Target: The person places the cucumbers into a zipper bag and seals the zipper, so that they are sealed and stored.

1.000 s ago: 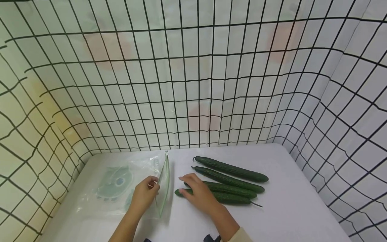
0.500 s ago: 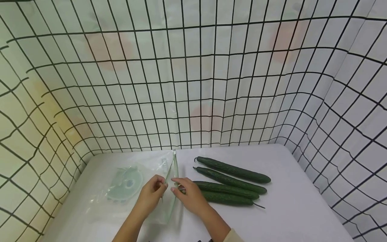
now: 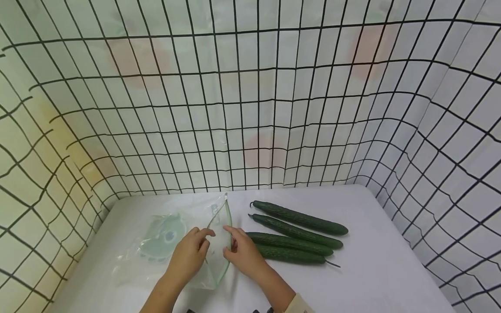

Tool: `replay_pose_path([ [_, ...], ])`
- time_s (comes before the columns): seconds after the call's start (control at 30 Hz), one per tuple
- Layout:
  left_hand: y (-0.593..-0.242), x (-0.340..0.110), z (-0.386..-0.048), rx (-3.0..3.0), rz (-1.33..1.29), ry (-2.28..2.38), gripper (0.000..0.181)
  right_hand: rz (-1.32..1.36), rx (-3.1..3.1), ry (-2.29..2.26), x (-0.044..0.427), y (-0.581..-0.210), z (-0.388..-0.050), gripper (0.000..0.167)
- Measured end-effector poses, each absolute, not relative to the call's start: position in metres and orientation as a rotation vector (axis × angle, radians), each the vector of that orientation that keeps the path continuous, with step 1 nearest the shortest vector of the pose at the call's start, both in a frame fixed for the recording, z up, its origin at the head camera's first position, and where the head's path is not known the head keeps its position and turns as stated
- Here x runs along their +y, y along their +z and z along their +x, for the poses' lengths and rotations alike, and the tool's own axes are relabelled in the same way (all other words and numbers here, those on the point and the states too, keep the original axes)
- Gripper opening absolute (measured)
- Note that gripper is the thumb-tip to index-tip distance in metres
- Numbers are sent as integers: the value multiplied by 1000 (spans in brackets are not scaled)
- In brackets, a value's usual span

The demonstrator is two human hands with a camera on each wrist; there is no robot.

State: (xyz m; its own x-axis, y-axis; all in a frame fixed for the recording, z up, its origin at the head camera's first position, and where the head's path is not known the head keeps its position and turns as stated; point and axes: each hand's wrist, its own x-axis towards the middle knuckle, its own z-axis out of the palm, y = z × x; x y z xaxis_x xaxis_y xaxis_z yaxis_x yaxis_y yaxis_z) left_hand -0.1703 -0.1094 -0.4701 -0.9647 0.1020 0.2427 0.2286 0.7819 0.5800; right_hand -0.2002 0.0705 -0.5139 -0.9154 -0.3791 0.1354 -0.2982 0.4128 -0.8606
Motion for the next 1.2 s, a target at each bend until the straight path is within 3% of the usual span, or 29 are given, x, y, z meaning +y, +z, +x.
replay_pose_path([
  [0.3,-465,-111,-169,-2827,-267,-862,19,-630,2605,-1504,71,-513,-198,59],
  [0.63,-434,-143,-159,-2616,-26,-792,27,-533,2643,-1353,84,-518,-204,71],
  [1.2,-428,-139,-156,-2424,-222,-1035,33,-557,2538,-1487,81,-520,-206,71],
])
